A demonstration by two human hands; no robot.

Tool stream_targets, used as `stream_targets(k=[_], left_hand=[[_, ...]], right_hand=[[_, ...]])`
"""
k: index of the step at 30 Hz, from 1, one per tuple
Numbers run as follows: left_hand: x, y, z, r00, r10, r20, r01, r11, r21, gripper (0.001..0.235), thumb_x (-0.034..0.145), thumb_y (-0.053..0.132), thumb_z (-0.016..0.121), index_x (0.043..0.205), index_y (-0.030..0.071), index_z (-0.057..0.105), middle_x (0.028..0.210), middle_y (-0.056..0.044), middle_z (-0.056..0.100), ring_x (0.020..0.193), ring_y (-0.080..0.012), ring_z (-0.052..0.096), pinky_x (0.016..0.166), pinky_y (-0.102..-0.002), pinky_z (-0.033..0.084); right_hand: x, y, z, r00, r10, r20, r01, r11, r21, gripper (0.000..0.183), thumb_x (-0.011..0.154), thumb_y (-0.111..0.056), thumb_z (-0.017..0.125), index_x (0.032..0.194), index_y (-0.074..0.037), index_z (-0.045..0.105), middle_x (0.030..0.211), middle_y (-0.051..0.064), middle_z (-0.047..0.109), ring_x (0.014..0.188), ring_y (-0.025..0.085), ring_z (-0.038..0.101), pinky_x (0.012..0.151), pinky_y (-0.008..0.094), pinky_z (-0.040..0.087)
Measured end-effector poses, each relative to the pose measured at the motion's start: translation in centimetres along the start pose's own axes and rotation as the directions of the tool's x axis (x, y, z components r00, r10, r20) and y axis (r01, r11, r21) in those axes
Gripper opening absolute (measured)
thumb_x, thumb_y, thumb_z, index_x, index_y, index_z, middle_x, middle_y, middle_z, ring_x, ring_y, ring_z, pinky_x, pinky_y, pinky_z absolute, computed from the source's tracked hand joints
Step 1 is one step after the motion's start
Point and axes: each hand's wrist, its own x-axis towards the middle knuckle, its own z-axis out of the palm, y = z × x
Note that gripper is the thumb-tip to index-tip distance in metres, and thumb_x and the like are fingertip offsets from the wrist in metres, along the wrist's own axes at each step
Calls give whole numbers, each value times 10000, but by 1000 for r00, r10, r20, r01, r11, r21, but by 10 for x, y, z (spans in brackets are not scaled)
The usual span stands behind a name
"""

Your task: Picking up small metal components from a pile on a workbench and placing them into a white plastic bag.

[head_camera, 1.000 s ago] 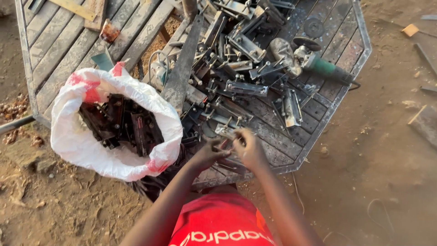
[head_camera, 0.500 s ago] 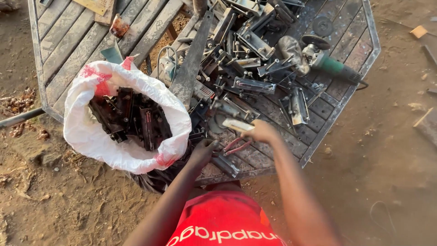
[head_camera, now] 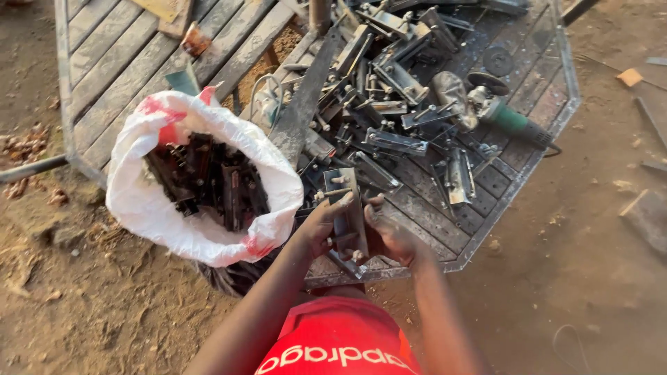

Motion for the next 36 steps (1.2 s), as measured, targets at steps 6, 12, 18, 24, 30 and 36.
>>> stream_targets(k=[6, 12, 18, 24, 30, 36], left_hand=[[-44, 34, 53, 963, 75, -260, -77, 997, 3, 368, 902, 181, 786, 1224, 19, 715, 1091, -124, 732, 966, -257, 702, 846, -525, 599], [-94, 81, 49, 967, 136, -217, -136, 991, 14, 218, 927, 216, 722, 983, 5, 730, 851, -271, 756, 804, -334, 777, 711, -406, 649], [-86, 66, 11, 975, 45, -219, -72, 991, -115, 382, 938, 267, 707, 1260, 120, 564, 973, -242, 751, 882, -351, 769, 567, -332, 609], [-98, 64, -17, 989, 131, -72, -141, 978, -156, 400, 855, 318, 716, 1115, 59, 558, 1002, -240, 741, 567, -298, 668, 444, -432, 527], [-118, 96, -37, 949, 205, -239, -240, 963, -126, 523, 859, 238, 663, 1304, 108, 421, 1107, -219, 694, 730, -368, 721, 608, -540, 623], [-104, 123, -68, 783, 303, -543, -299, 949, 99, 325, 930, 188, 588, 1240, 99, 557, 977, -153, 701, 798, -242, 665, 538, -433, 578]], right_hand=[[36, 17, -1, 976, -142, 165, 136, 990, 45, 327, 954, -320, 695, 1143, -54, 712, 1050, 178, 738, 914, 332, 734, 838, 483, 622], [135, 142, -103, 990, -140, -7, 34, 288, -957, 442, 849, -519, 790, 1162, -249, 634, 1181, 30, 700, 1174, 284, 673, 996, 435, 549], [105, 152, -62, 982, -180, -49, -83, -183, -980, 653, 810, -305, 831, 1294, -156, 418, 1311, 131, 515, 1208, 414, 621, 985, 552, 555], [69, 102, -20, 985, -133, -107, -125, -133, -983, 199, 849, -207, 751, 982, -184, 604, 1101, 39, 651, 1095, 268, 616, 979, 546, 455], [4, 18, 35, 919, -154, -363, -284, 380, -881, 457, 950, -78, 656, 1382, -65, 507, 1154, 149, 694, 890, 247, 729, 727, 323, 650], [-36, -48, 95, 959, -174, -223, -1, 785, -619, 471, 826, 72, 496, 1291, 0, 506, 1095, 211, 643, 1042, 371, 695, 976, 497, 626]])
